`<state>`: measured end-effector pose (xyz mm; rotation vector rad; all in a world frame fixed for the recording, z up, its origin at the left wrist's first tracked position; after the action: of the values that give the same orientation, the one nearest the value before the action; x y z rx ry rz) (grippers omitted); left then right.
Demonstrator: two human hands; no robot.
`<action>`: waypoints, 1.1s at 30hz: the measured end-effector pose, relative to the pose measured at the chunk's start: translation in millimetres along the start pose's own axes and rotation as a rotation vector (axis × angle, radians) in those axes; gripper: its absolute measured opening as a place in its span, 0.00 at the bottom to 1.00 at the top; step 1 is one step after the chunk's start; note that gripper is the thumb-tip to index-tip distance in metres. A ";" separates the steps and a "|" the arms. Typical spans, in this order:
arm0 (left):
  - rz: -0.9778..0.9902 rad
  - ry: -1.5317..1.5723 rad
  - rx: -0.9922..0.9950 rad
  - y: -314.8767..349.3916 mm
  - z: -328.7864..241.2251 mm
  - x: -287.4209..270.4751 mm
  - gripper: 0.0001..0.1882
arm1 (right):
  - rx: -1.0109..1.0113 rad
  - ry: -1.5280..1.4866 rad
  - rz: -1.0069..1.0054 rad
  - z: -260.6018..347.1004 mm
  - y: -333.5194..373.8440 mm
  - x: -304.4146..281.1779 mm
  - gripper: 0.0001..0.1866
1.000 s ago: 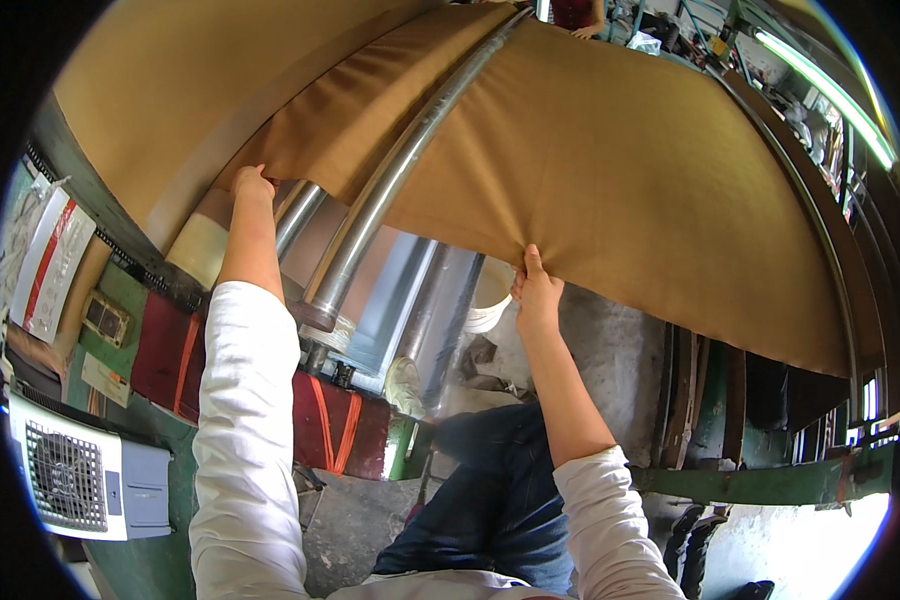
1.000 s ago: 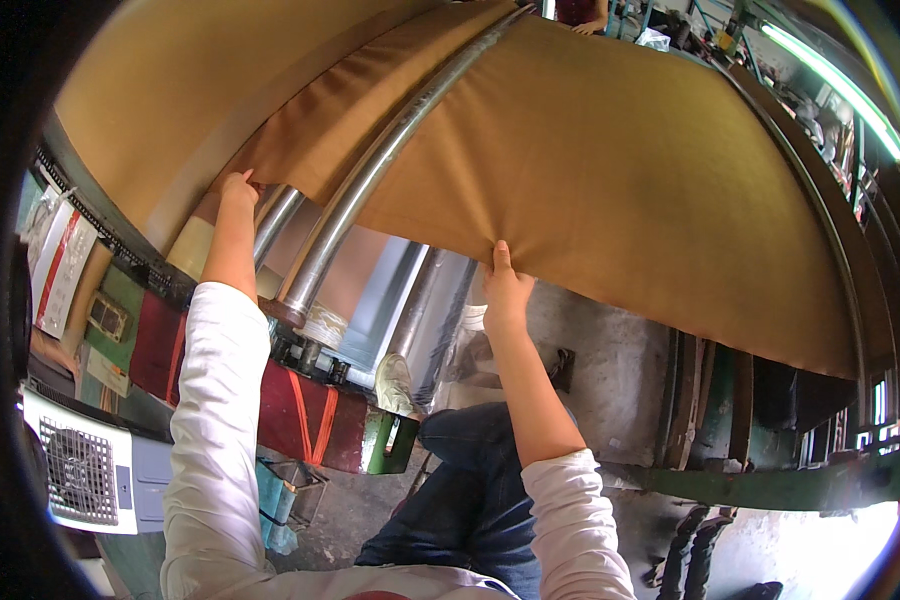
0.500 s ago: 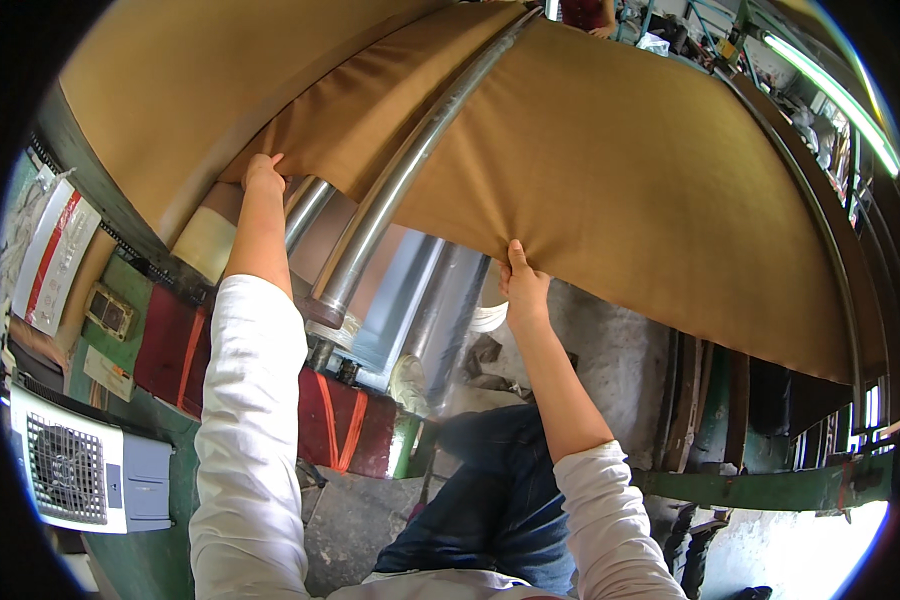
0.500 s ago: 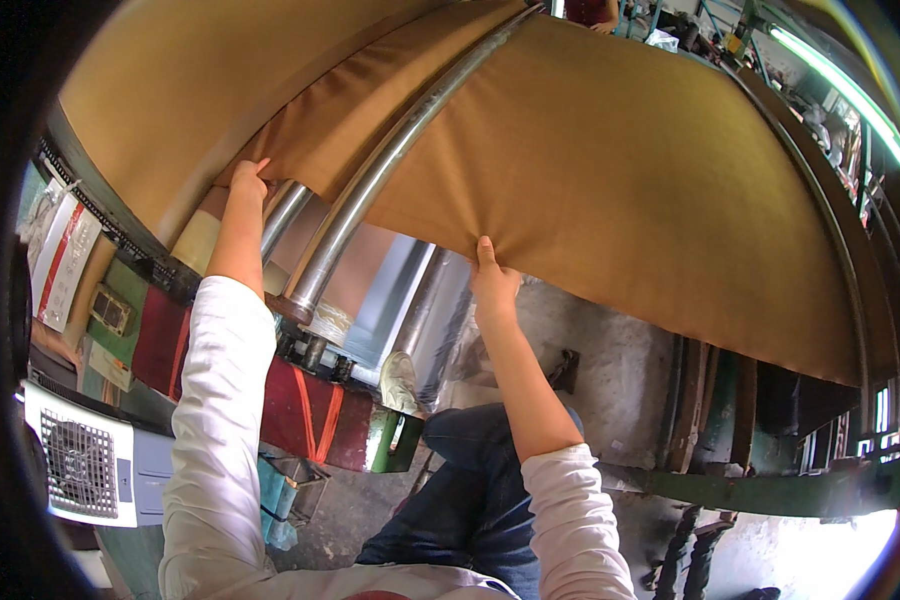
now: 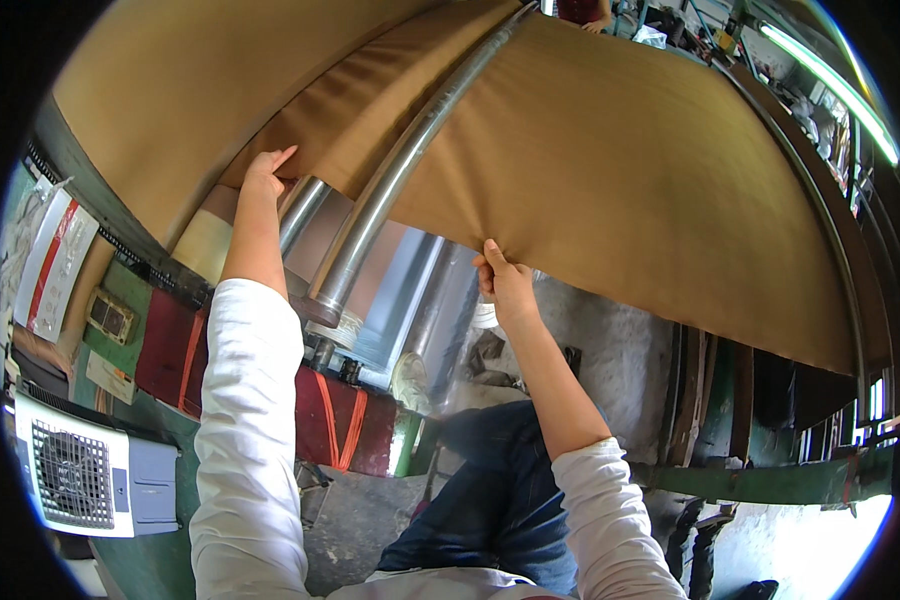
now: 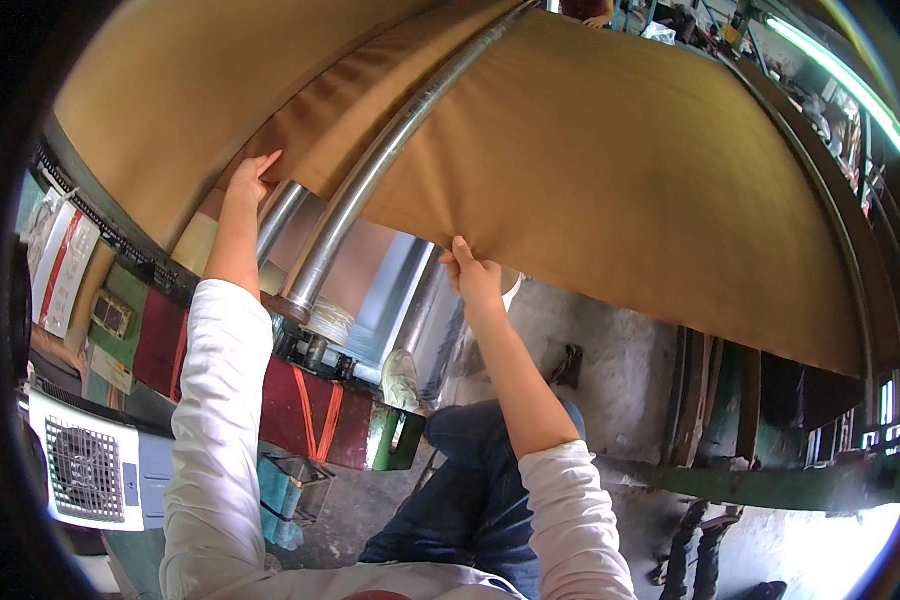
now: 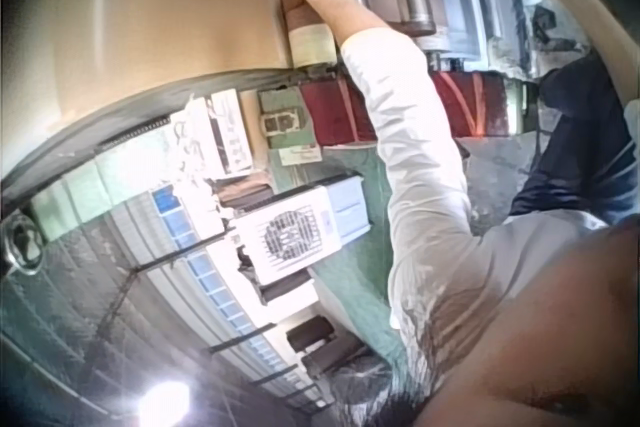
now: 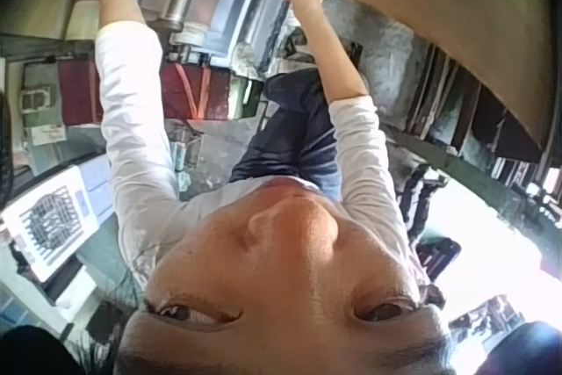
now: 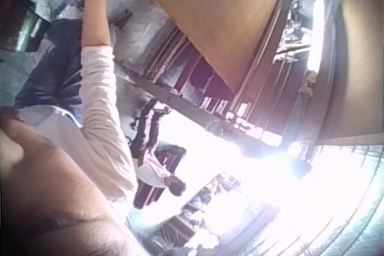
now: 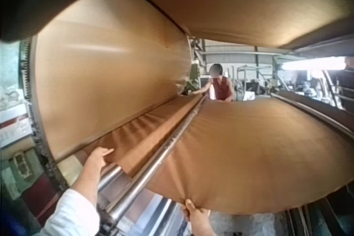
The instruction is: The person feeds a large sheet of brown fabric into a roller machine, smoothing and aligning it with both hands. They continue to guide the fabric through the rollers while coworkers assist nearby. The fabric is then folded and handled by hand after passing through the machine.
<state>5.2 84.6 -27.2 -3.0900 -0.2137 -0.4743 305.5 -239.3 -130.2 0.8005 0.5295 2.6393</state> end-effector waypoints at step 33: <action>-0.259 -0.013 -0.093 23.4 -8.8 12.7 0.14 | -0.116 -0.210 -0.267 -0.9 -8.6 -17.0 0.09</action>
<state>17.8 62.8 -14.8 -3.1703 -0.6139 -0.4819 320.1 -239.0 -142.5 0.8907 0.3924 2.2873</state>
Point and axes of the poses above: each hand's wrist, its own y-axis away from the middle knuckle, its own x-axis out of the palm, z = x × y, the point moved 2 cm from there along -y, towards the middle knuckle, and after that the axes turned 15 degrees about x, right-handed, at the moved point
